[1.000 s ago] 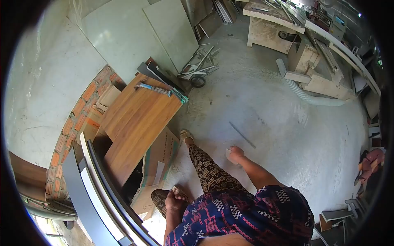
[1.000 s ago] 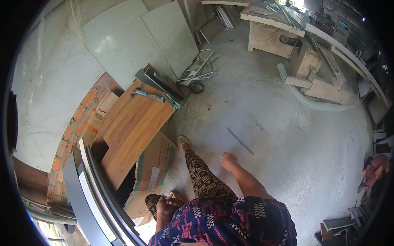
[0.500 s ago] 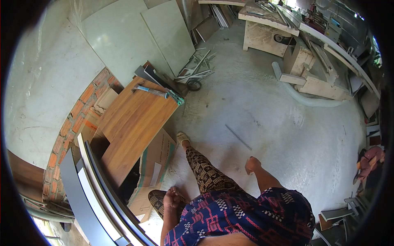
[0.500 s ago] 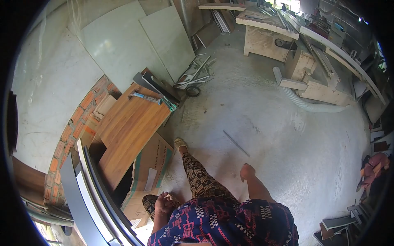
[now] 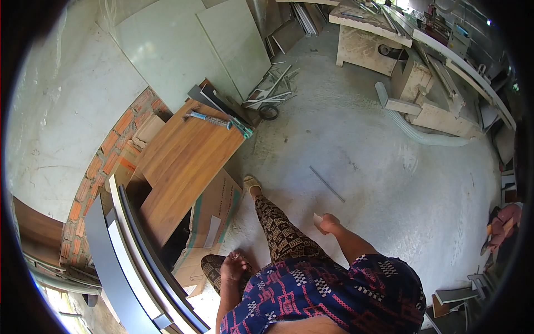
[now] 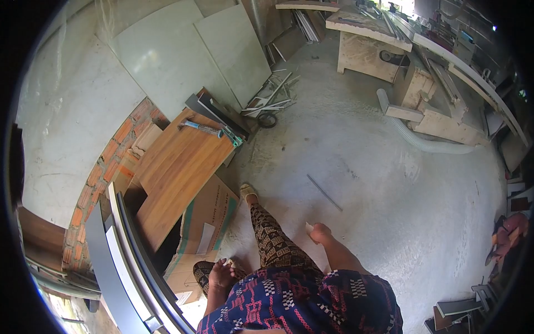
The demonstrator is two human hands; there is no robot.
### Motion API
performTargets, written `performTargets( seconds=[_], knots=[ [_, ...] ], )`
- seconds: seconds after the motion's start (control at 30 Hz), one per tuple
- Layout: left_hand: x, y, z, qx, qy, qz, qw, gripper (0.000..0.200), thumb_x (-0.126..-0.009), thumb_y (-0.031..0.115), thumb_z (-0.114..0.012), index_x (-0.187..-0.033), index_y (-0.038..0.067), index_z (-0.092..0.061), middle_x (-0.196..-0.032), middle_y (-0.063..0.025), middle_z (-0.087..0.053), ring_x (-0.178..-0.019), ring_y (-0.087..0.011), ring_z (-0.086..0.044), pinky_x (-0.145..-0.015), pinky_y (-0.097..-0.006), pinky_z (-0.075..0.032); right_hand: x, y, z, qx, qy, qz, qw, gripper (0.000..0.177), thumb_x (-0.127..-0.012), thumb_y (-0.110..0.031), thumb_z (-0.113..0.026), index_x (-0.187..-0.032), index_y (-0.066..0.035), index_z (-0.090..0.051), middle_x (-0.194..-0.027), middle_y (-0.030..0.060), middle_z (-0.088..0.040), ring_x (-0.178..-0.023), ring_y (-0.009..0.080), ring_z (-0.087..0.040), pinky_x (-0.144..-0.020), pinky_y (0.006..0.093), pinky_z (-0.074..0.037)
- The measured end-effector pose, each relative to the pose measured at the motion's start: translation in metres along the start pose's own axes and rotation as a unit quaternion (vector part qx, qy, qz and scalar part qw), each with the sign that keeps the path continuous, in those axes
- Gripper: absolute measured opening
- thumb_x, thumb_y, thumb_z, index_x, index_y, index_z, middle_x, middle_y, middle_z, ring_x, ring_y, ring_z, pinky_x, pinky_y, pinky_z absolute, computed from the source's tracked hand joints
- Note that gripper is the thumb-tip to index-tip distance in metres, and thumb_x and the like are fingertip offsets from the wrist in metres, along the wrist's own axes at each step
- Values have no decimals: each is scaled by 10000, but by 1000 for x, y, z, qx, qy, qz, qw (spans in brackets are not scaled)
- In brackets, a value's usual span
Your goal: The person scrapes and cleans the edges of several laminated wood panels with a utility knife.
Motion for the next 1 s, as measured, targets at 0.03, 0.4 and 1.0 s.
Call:
performTargets(
  seconds=[0.03, 0.4, 1.0],
  knots=[
    [1, 0, -2, 1, -5, 2, 1000, 234, -913, 322, -413, -932, 127, -541, -748, -57, -546, -639, -235, -545, -542, -351, -446, -4, 7, -3, -22, 2, -12, 1000, 289, -756, -176, -584, -1006, -35, -615, -865, 153, -663, -730, 263, -658, -667, 352, -510],
    [-8, -7, 3, 0, -17, 15, 1000, 276, -899, 349, -386, -947, 137, -556, -820, -75, -574, -713, -277, -555, -589, -400, -452, 18, 34, 9, -44, 10, -24, 999, 264, -772, -266, -571, -831, -26, -661, -718, 155, -653, -686, 266, -652, -636, 359, -493],
    [-13, -11, 7, -14, -33, 19, 999, 413, -847, 344, -572, -1154, 96, -450, -1022, -113, -520, -799, -292, -547, -671, -432, -473, -31, -13, 2, -379, 84, 9, 922, 275, -758, -72, -545, -1023, -30, -603, -872, 154, -648, -711, 255, -641, -539, 350, -492]
  ],
)
Point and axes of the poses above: each hand's wrist, its own x-axis away from the middle knuckle, its own z-axis out of the back of the hand, y = z × x, the point moved 9 cm from there along -x, towards the middle knuckle
